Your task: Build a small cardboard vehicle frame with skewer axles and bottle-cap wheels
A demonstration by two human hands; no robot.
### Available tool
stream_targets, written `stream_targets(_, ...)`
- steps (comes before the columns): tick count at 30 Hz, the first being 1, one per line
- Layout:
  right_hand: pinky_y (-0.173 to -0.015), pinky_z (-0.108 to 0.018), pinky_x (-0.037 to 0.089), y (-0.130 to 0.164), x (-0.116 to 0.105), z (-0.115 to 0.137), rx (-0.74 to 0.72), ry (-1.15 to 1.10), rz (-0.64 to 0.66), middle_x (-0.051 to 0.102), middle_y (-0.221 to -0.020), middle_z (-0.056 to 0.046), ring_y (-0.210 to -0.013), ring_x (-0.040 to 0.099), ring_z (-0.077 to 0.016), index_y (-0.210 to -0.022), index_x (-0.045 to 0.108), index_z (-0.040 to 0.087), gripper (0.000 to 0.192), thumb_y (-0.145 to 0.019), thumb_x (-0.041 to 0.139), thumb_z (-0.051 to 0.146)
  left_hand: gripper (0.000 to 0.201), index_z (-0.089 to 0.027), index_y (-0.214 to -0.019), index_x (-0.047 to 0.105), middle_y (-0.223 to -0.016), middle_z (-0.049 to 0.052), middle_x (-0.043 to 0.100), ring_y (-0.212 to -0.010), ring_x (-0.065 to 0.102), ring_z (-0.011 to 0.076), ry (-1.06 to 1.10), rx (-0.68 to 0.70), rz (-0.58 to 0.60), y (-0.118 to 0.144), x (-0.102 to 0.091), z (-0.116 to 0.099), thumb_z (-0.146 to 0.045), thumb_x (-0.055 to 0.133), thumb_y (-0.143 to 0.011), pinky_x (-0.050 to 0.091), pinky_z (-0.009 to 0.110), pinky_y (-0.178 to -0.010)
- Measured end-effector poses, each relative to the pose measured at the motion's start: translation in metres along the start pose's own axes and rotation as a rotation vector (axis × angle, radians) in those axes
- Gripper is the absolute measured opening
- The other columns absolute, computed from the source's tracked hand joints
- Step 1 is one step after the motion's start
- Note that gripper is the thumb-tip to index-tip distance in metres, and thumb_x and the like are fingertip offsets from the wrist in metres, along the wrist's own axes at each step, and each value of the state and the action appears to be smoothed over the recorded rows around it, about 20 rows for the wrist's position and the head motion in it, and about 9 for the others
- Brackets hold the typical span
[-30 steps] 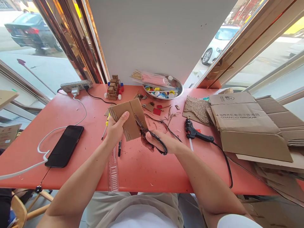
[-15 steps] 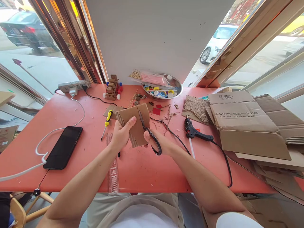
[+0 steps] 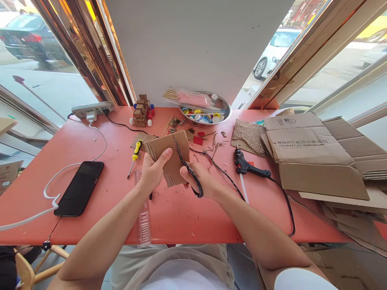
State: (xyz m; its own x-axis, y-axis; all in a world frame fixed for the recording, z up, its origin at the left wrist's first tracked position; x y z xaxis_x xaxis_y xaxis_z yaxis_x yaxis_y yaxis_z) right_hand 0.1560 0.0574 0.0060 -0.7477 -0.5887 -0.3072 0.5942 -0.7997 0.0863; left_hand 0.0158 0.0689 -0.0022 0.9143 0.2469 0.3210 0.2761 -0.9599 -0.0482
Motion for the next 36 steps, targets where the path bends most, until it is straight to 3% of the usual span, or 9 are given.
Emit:
stream_targets(6, -0.050, -0.029, 0.041, -0.001, 0.001, -0.002, 0.010, 0.016, -0.043, 0.050, -0.053, 0.002, -0.050, 0.052, -0.0143, -0.066, 0.042, 0.026, 0.084, -0.075, 0.032, 0.109, 0.055, -0.021, -0.082, 0.068, -0.069, 0.000, 0.071, -0.066, 0.069, 0.0199, -0.054, 0.007, 0.018, 0.000, 0.000, 0.000, -0.063, 0.094, -0.057, 0.059, 0.032, -0.061)
stream_targets(13, -0.043, -0.028, 0.038, -0.005, 0.007, -0.012, 0.030, -0.043, -0.071, 0.044, -0.047, 0.004, -0.041, 0.047, -0.0132, -0.063, 0.039, 0.027, 0.082, -0.073, 0.037, 0.109, 0.054, -0.021, -0.078, 0.068, -0.069, 0.000, 0.071, -0.064, 0.065, 0.0173, -0.042, 0.023, 0.011, 0.000, 0.001, -0.004, -0.063, 0.094, -0.056, 0.058, 0.029, -0.059)
stream_targets(19, -0.042, -0.027, 0.037, -0.002, 0.008, -0.005, 0.023, -0.103, -0.058, 0.045, -0.049, 0.004, -0.042, 0.050, -0.0131, -0.062, 0.039, 0.026, 0.079, -0.075, 0.044, 0.104, 0.054, -0.020, -0.074, 0.067, -0.065, -0.002, 0.067, -0.060, 0.060, 0.0143, -0.041, 0.006, 0.018, 0.001, 0.001, -0.005, -0.063, 0.094, -0.055, 0.054, 0.027, -0.056)
stream_targets(26, -0.051, -0.030, 0.051, 0.002, 0.004, -0.001, 0.014, -0.076, -0.087, 0.052, -0.056, 0.001, -0.051, 0.057, -0.0152, -0.067, 0.044, 0.025, 0.076, -0.083, 0.041, 0.100, 0.052, -0.022, -0.074, 0.069, -0.067, 0.000, 0.072, -0.061, 0.065, 0.0172, -0.081, 0.031, 0.059, 0.004, 0.005, -0.004, -0.063, 0.094, -0.057, 0.057, 0.028, -0.056)
stream_targets(36, -0.048, -0.029, 0.049, 0.002, 0.002, 0.000, 0.024, -0.014, -0.086, 0.052, -0.059, 0.000, -0.051, 0.057, -0.0153, -0.068, 0.045, 0.025, 0.081, -0.079, 0.036, 0.105, 0.053, -0.021, -0.076, 0.070, -0.070, 0.001, 0.073, -0.064, 0.066, 0.0175, -0.078, 0.016, 0.068, 0.003, 0.006, -0.001, -0.065, 0.093, -0.058, 0.059, 0.029, -0.059)
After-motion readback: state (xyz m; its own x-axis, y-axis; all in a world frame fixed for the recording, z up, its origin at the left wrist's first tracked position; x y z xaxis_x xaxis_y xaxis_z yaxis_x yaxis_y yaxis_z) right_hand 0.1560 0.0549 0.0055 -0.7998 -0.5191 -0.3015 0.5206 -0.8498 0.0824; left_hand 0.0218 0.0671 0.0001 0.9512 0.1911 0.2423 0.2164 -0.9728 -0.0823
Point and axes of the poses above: each hand's wrist, its own y-axis away from the middle knuckle, its own x-axis out of the palm, z = x × y, the point moved 5 cm from there along -y, towards the middle knuckle
